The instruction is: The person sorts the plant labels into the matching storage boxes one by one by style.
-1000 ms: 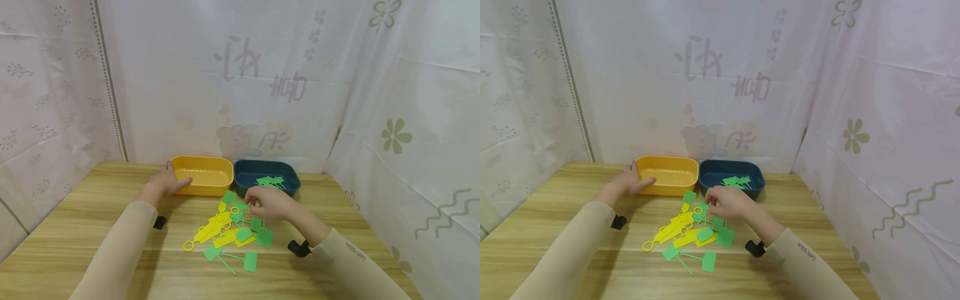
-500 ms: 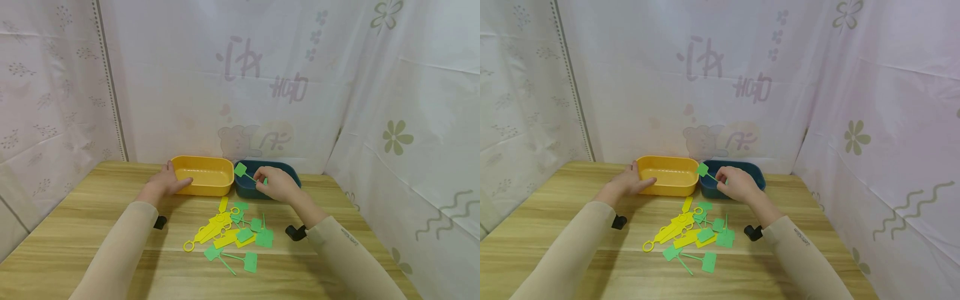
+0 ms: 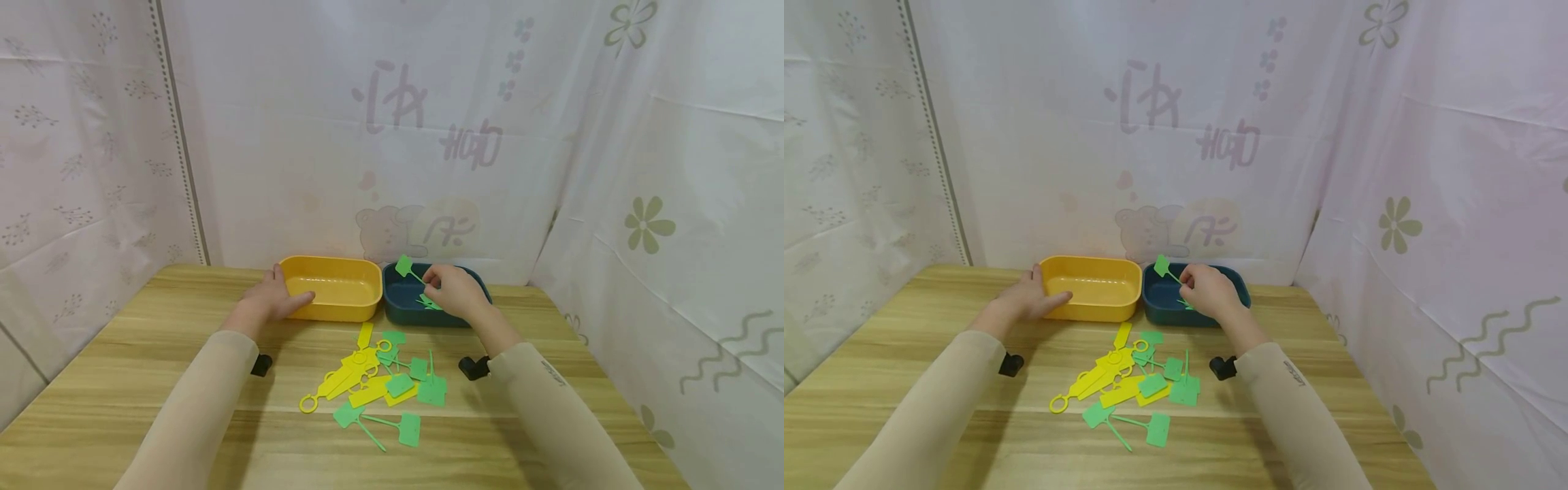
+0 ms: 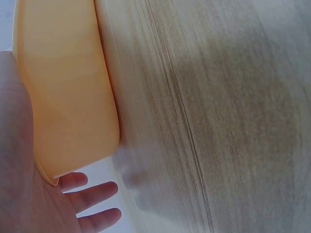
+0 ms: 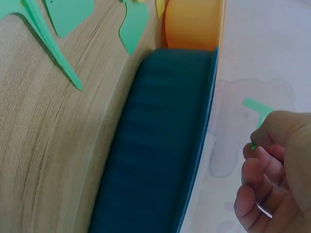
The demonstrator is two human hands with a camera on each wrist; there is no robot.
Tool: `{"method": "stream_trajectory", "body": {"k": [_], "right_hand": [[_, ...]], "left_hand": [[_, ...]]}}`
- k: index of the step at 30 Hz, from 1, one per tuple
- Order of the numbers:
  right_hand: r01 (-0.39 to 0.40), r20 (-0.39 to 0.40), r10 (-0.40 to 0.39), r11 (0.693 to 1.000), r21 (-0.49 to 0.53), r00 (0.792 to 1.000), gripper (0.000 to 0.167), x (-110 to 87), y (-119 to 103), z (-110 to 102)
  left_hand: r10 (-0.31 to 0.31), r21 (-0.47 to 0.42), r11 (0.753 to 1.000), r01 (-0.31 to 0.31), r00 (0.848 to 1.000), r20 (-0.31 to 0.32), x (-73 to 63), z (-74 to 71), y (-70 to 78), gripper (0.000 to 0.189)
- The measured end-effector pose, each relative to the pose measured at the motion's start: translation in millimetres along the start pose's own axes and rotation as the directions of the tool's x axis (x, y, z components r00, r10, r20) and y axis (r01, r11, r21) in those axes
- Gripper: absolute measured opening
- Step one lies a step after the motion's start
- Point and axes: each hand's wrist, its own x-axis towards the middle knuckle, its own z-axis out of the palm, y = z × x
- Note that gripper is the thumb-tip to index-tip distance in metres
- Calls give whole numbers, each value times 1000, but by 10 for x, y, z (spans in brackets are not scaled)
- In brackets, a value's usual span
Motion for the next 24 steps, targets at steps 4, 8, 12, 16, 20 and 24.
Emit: {"method": "stream_trajectory", "body": {"k": [4, 8, 12, 16, 20, 24], "right_hand": [[-38, -16, 38, 999, 7, 999, 31, 42, 34, 33], [-60, -17, 60, 998, 11, 998, 35, 58, 70, 67], [-57, -14, 57, 998, 7, 998, 35, 45, 95, 84], [-53, -4, 53, 999, 12, 999, 34, 19, 88, 85], [-54, 12, 54, 998, 23, 998, 32, -7, 66, 94], [-46, 13, 46, 999, 17, 999, 32, -34, 52, 114]], "left_hand": [[-4, 14, 1000, 4, 1000, 1, 20, 11, 3, 128], [-7, 6, 1000, 7, 1000, 0, 12, 4, -4, 128], [-9, 5, 1000, 9, 1000, -4, 5, -2, -6, 129], [-9, 8, 1000, 9, 1000, -2, 27, 7, -12, 129], [-9, 1, 1000, 9, 1000, 6, 57, 25, -23, 129], [-9, 3, 1000, 9, 1000, 6, 83, 39, -36, 130]]}}
